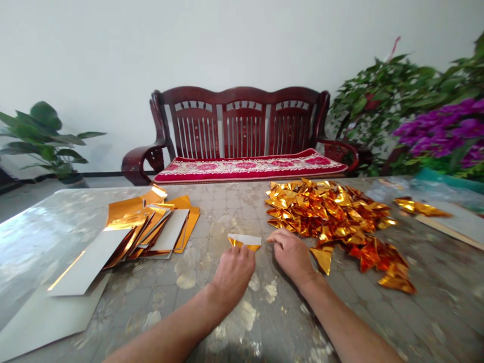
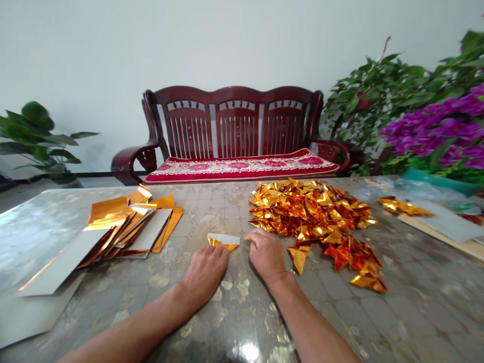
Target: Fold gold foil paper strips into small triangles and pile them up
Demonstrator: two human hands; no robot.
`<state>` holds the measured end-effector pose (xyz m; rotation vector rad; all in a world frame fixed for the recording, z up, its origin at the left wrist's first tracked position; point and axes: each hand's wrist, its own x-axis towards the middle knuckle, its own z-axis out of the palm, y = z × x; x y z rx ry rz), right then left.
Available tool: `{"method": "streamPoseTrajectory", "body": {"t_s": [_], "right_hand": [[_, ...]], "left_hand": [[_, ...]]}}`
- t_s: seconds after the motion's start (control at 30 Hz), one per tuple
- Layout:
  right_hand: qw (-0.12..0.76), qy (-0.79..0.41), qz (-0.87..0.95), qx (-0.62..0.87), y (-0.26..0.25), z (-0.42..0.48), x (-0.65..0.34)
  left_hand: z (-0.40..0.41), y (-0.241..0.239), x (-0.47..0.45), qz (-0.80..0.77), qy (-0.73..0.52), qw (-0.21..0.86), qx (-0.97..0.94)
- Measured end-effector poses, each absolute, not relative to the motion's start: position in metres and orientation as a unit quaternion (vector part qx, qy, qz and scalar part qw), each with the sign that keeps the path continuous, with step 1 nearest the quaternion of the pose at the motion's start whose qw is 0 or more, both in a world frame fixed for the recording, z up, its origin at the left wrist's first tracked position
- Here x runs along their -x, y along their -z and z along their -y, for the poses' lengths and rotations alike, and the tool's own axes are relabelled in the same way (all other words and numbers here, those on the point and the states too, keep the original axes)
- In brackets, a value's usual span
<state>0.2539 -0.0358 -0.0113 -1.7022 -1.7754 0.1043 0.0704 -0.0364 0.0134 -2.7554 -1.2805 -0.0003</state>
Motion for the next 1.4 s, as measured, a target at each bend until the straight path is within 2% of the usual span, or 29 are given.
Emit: {"method": "streamPoseTrajectory", "body": {"t_s": [0.1,0.2,0.43,0.83,0.97,1.33,1.4], "right_hand": [[0.363,-0.059,0.664,0.651,0.012,0.034,-0.256],[0.397,-0.089,0.649,0.643,0.013,0.033,-0.257],[0.436,-0.260,0.628,0.590,0.012,0.036,-0.239],[0.500,-0.332,0.606,0.522,-0.001,0.036,-0.224],[0.501,-0.325,0.610,0.521,-0.002,0.038,-0.223],[0.482,-0.223,0.664,0.526,0.000,0.041,-0.219],[0.475,-0.198,0.679,0.523,0.000,0.042,-0.217]], "left_hand": [[0.024,-0.014,-0.058,0.464,0.036,0.014,0.885],[0.011,-0.010,-0.044,0.511,0.133,-0.062,0.847],[-0.001,0.001,-0.037,0.543,0.332,-0.250,0.730],[0.011,0.012,-0.053,0.469,0.404,-0.460,0.637],[0.018,0.007,-0.056,0.473,0.389,-0.459,0.643],[0.026,-0.005,-0.050,0.444,0.424,-0.272,0.741],[0.024,-0.006,-0.051,0.453,0.425,-0.263,0.738]]}}
